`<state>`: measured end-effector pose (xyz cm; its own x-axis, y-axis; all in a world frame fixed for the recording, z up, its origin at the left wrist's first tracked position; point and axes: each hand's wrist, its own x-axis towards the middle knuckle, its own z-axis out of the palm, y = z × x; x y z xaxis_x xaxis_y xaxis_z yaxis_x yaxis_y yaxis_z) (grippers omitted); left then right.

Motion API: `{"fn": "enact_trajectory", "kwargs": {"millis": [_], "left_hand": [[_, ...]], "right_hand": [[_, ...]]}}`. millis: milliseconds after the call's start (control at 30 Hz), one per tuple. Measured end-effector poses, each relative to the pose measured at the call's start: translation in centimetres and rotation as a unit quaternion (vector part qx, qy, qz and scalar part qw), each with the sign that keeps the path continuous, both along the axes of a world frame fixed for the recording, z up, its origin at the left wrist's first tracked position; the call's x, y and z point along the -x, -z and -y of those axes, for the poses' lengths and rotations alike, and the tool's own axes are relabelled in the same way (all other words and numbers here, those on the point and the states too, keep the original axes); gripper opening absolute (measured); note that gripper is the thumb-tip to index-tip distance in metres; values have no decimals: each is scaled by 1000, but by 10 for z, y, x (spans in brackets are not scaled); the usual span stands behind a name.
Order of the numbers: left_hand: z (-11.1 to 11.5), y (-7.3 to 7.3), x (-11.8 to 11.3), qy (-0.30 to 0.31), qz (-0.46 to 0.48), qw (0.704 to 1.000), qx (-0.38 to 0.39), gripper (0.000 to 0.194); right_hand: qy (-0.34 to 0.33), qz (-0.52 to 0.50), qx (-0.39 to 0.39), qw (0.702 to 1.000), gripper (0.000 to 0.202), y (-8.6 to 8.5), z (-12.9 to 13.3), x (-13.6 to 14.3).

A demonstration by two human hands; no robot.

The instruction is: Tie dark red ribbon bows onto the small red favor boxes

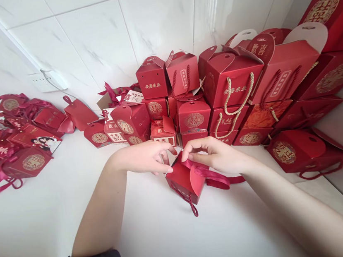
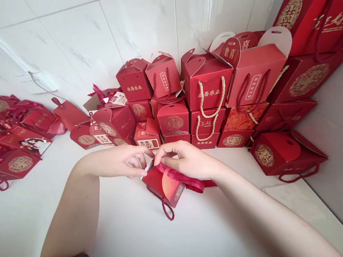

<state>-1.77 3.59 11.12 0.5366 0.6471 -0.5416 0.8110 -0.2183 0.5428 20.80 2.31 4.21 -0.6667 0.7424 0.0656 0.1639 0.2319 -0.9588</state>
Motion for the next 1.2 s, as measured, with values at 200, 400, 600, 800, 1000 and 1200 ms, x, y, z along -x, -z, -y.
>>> {"fn": "enact_trajectory", "kwargs": {"millis": [200, 400, 600, 800, 1000, 1200], "left_hand": [[0, 1, 0, 1, 29, 999, 16, 33], [-1, 2, 1, -5, 29, 1000, 4, 36], [0, -1, -1, 4, 16, 1000, 4, 30], [0, -1, 0, 7, 8, 1000, -3, 33], [-1, 2, 1, 2, 26, 1000, 12, 29], [1, 1, 0, 3, 35, 999, 10, 32]], "right_hand": [[-23, -5, 27, 999, 15, 0, 0, -2], [-26, 4, 5, 1000, 15, 2, -1, -1], [-23, 36, -1, 999, 18, 4, -3, -1], [-34, 14, 14, 999, 18, 4, -3, 0], [-44, -12, 30, 999, 16, 1, -2, -2], [-36, 0, 29, 999, 17, 1, -2, -2]]}}
